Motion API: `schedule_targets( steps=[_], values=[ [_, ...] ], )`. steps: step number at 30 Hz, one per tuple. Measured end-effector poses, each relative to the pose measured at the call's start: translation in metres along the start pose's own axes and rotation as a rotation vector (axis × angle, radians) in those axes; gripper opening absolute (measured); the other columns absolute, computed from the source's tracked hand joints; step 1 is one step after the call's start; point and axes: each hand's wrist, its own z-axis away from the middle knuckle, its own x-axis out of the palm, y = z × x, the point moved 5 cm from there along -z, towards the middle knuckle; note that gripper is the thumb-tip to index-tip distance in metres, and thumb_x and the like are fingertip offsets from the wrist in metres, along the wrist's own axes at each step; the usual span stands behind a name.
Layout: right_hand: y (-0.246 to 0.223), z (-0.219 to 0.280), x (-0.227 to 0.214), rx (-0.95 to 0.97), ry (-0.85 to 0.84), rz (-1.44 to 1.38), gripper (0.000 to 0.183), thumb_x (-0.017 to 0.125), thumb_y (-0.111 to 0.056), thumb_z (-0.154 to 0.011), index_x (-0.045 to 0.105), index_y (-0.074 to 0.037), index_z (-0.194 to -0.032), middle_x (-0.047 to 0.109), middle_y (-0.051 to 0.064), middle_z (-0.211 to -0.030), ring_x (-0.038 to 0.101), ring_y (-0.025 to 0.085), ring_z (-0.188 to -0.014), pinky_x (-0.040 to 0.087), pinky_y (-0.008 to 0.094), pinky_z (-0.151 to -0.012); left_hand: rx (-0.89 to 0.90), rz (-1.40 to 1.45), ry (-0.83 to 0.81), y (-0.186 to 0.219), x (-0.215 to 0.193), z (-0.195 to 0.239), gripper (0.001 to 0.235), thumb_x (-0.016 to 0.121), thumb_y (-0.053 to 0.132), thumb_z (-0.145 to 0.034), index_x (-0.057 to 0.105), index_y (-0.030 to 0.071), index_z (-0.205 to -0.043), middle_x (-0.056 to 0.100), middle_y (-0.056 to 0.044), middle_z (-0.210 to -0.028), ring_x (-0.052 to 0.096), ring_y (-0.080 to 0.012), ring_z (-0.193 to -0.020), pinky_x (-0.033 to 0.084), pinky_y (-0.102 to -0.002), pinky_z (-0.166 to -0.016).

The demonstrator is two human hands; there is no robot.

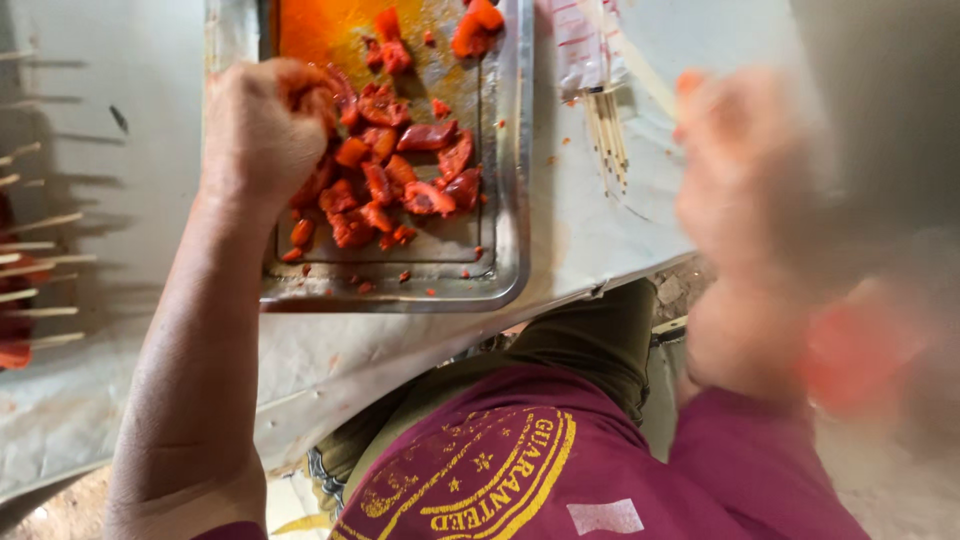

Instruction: The person skewers pieces of marinated meat from a metal tray onto wooden sticks by hand, placing each completed skewer onto a stack to the side.

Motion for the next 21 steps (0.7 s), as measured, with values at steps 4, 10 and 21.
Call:
schedule_targets(
  steps=[4,10,21],
  values=[
    [0.022,-0.026,-0.006,0.147,0.165,-0.406,0.015,0.052,0.01,-0.109,0.064,0.006,-0.117,0.068,0.01,-0.101,0.063,0.018,-0.076,0.049,0.032,-0.065,0.253,-0.123,0.102,0.035,0.029,-0.043,0.02,0.068,-0.006,-0.096,0.077,0.003,-0.113,0.075,-0.02,-0.105,0.071,-0.0365,-0.1,0.056,-0.044,-0.093],
    [0.096,-0.078,0.121,0.274,0.19,-1.562,0.013,0.06,-0.003,-0.115,0.067,0.001,-0.104,0.067,0.011,-0.081,0.055,0.019,-0.054,0.044,0.034,-0.049,0.358,0.042,0.076,0.059,0.096,-0.101,0.033,0.066,0.003,-0.1,0.067,0.004,-0.133,0.073,-0.021,-0.115,0.069,-0.0396,-0.105,0.056,-0.048,-0.093],
    [0.106,-0.074,0.168,0.529,0.121,-2.055,0.008,0.06,0.0,-0.106,0.067,0.0,-0.102,0.067,0.011,-0.094,0.062,0.018,-0.08,0.047,0.033,-0.065,0.173,-0.05,-0.064,0.033,0.189,-0.158,0.022,0.068,0.002,-0.086,0.073,0.005,-0.107,0.072,-0.024,-0.1,0.066,-0.0451,-0.099,0.053,-0.05,-0.085]
  ],
)
